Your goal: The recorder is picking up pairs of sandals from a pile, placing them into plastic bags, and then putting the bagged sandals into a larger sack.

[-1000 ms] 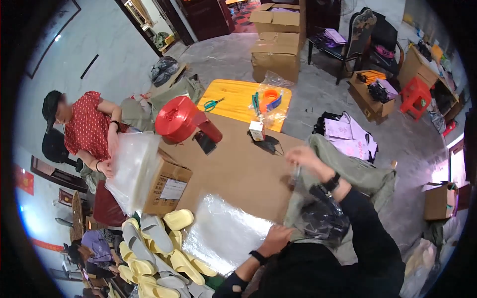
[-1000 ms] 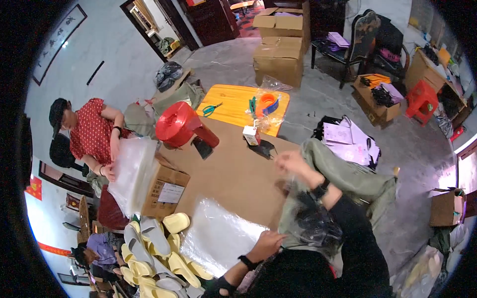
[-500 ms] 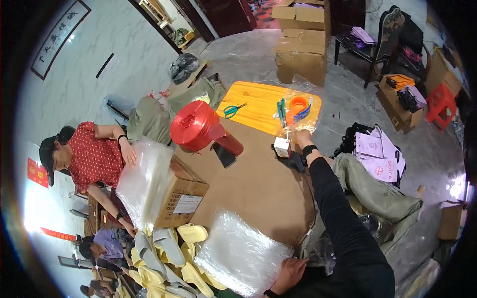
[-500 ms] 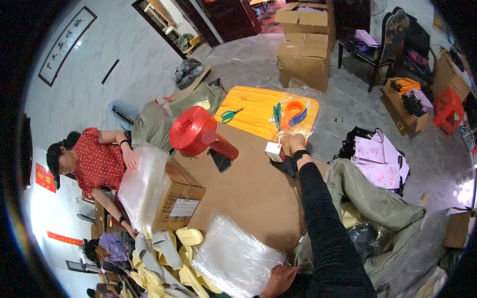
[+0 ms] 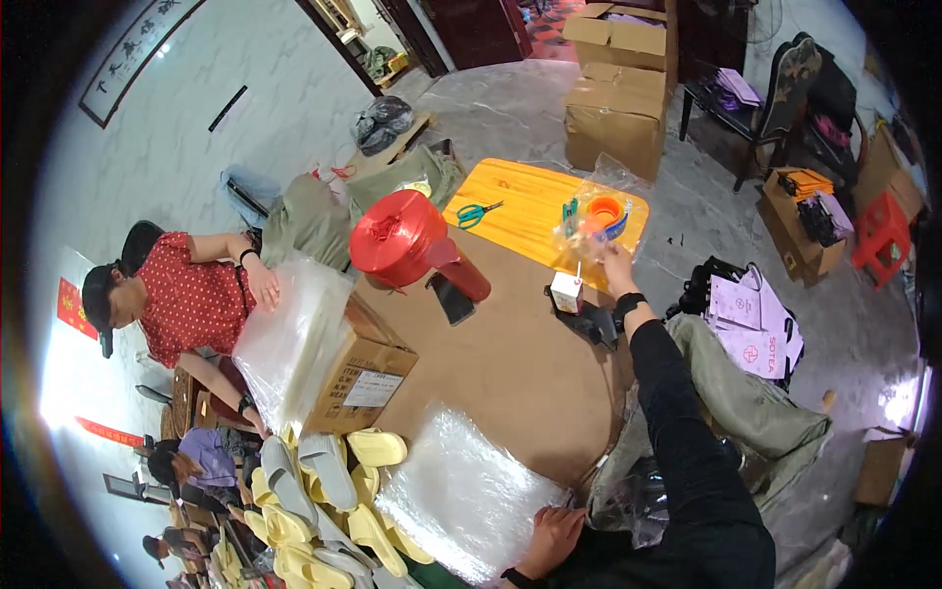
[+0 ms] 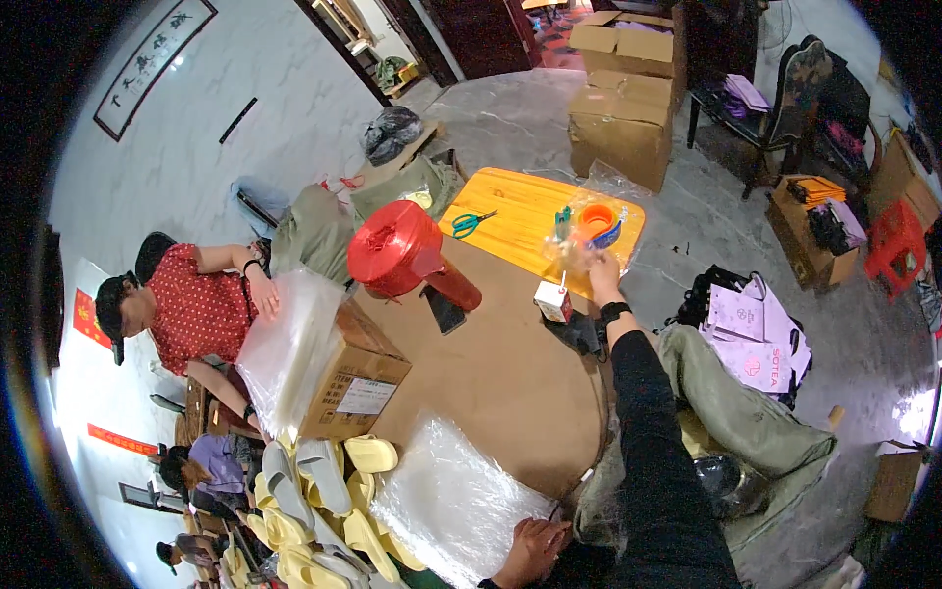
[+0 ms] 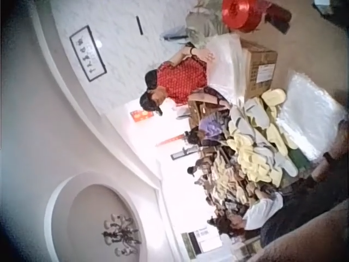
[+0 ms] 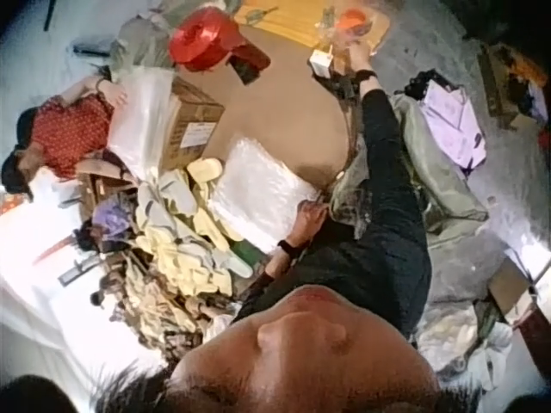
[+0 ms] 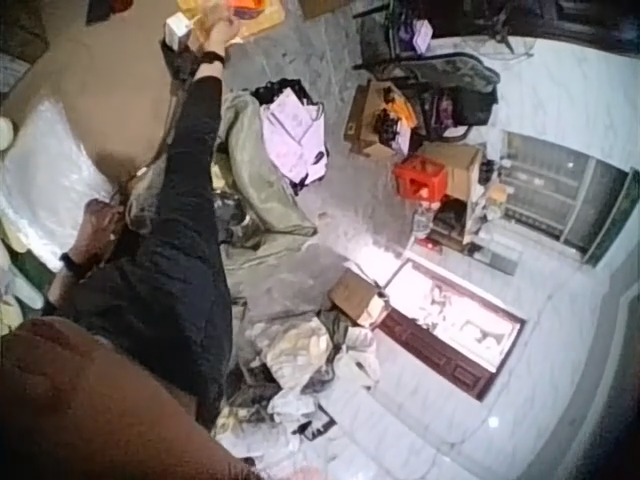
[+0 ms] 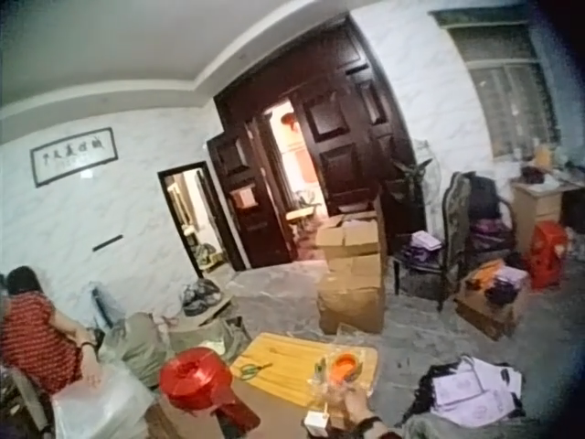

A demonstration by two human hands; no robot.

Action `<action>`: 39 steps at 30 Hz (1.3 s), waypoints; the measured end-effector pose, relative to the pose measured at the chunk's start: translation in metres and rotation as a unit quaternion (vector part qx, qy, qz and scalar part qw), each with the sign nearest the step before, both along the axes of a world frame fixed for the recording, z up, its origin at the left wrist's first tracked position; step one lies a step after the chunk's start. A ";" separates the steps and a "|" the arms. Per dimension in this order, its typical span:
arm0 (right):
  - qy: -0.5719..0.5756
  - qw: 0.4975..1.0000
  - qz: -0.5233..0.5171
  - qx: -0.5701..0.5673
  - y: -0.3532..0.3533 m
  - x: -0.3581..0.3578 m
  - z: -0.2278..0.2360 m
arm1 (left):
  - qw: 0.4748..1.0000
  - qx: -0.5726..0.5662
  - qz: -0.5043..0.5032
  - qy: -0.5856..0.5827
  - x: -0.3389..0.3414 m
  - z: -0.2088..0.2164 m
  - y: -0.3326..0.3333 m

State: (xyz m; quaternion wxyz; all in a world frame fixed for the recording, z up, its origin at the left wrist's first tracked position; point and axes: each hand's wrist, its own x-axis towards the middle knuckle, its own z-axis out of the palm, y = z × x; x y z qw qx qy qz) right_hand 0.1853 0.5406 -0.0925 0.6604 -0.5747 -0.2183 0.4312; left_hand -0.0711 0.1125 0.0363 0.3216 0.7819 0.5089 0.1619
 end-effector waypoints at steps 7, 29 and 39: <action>-0.066 0.985 0.052 0.154 -0.073 0.001 0.139 | 0.997 0.039 0.020 0.067 -0.016 0.028 0.005; 0.176 0.872 0.445 0.103 -0.471 -0.198 0.346 | 0.862 0.019 0.210 -0.460 -0.126 0.222 -0.104; 0.018 0.871 0.408 0.274 -0.513 -0.251 0.359 | 0.871 0.004 0.230 -0.433 -0.161 0.231 -0.169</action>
